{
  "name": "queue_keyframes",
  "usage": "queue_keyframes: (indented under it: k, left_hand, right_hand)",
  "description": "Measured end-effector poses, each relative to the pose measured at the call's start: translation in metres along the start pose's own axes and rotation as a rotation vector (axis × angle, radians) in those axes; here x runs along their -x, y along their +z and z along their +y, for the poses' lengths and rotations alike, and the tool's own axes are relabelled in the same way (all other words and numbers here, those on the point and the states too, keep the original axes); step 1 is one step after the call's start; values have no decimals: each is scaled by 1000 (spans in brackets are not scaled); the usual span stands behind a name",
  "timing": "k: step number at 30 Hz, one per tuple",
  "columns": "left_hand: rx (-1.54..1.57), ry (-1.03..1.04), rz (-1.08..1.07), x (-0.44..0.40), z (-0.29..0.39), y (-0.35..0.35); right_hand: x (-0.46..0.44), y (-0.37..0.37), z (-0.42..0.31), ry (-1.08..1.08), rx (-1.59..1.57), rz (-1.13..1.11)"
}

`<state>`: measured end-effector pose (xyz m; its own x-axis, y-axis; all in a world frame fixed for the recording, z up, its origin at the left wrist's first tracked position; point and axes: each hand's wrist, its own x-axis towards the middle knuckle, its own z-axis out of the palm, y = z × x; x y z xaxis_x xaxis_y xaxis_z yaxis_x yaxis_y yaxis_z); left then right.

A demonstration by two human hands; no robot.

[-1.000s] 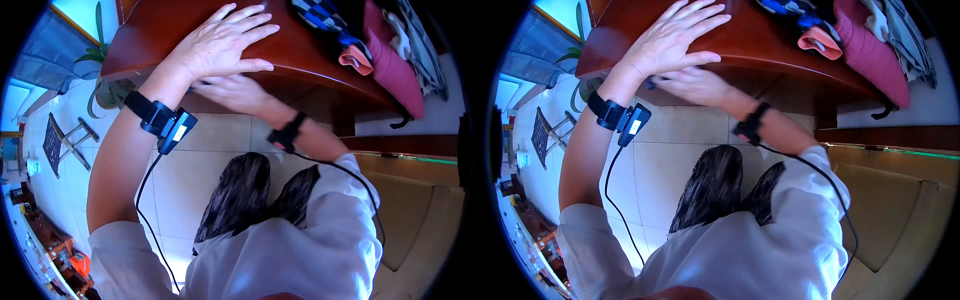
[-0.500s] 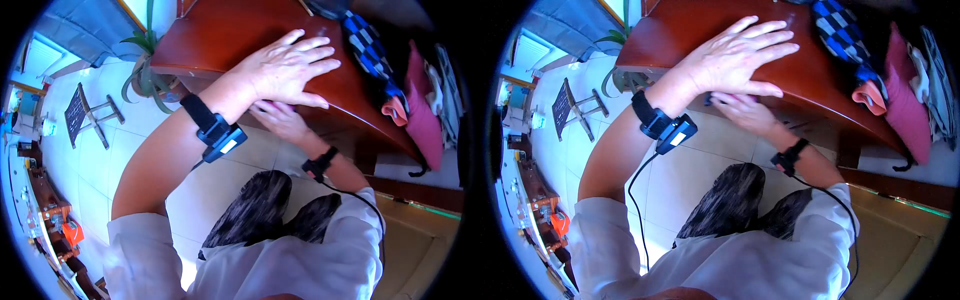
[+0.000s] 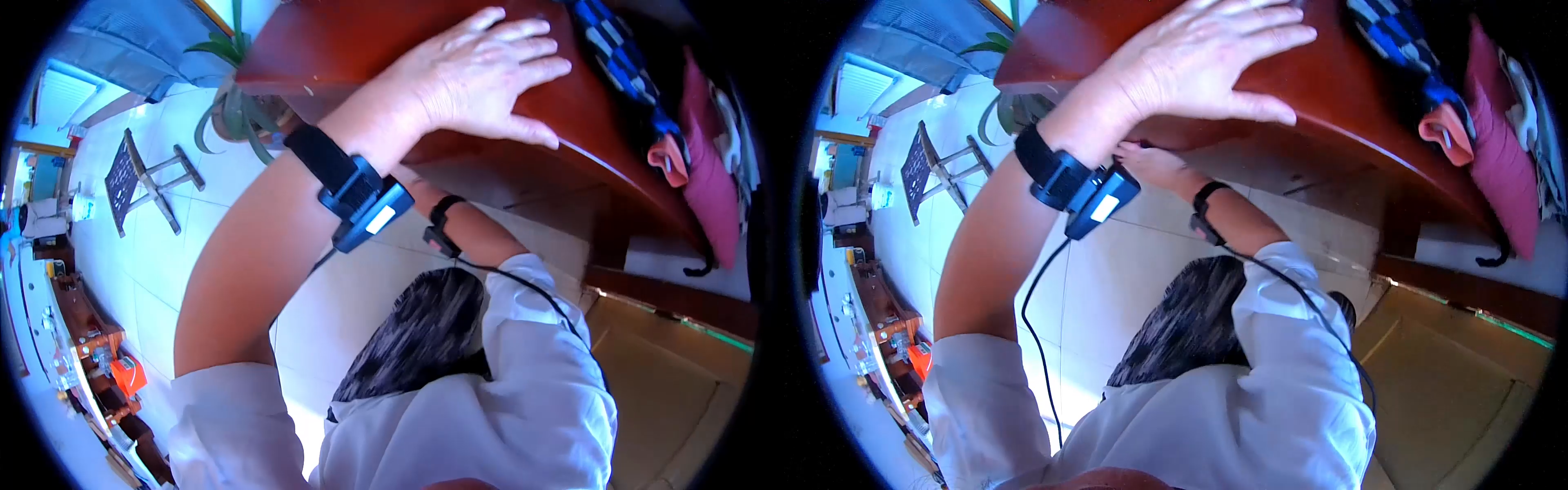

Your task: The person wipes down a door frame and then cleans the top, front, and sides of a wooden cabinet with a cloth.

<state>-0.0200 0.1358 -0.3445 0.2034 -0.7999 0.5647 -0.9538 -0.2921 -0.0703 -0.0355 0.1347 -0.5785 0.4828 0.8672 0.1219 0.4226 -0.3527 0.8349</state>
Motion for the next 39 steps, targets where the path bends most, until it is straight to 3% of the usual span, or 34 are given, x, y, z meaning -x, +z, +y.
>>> queue_keyframes:
  k: [3, 4, 6, 8, 12, 14, 15, 16, 18, 20, 22, 23, 25, 26, 28, 30, 32, 34, 38, 39]
  left_hand:
    - [132, 65, -95, 0, -3, -15]
    - [116, 71, -86, 0, -3, -15]
    - [90, 91, -75, 1, -2, -15]
    - [104, 108, -61, 2, -2, -13]
    - [109, 131, -93, -1, 0, -10]
    - [109, 124, -109, -2, -4, -10]
    - [-203, 228, -127, -1, -9, -7]
    - [-47, 163, -136, -2, -4, -7]
    - [102, 112, -132, -4, 1, -2]
    - [-22, 93, -159, -7, -5, 10]
    - [-95, 81, -171, -10, -13, 26]
    - [-284, 250, 145, -14, -30, 50]
    - [-441, 409, 467, -11, -26, 50]
    - [-210, 252, 180, -8, -12, 26]
    - [42, 85, -102, -5, -2, 2]
    - [3, 115, -70, -2, 3, -6]
    - [11, 104, -69, -5, 3, -2]
    - [-68, 122, -6, -2, 3, 3]
    - [-115, 64, -147, -2, 3, 3]
    - [-64, 112, -72, -1, 2, 7]
  right_hand:
    - [38, 5, -19, -126, 42, -78]
    - [52, 0, -12, -112, -122, -126]
    - [70, -33, 31, 148, -427, -127]
    - [87, -71, 84, 392, -603, 208]
    - [87, -76, 95, 440, -493, 280]
    - [72, -52, 59, 322, -650, 111]
    - [62, -30, 30, 181, -469, -19]
    - [57, -12, 8, -34, -190, -95]
    - [50, 16, -39, -26, -271, -120]
    - [55, 55, -92, -118, -158, -161]
    - [76, 56, -94, -197, -103, -220]
    - [82, 61, -91, -201, -94, -220]
    - [100, 54, -94, -168, -212, -299]
    - [111, 40, -73, -178, -203, -317]
    - [127, -10, 1, -82, -343, -229]
    - [146, -38, 41, 392, -811, -8]
    - [152, -73, 88, 395, -415, 145]
    - [156, -67, 84, 489, -311, 259]
    - [145, -13, 3, 190, -419, -110]
    - [146, 7, -22, 108, -408, -167]
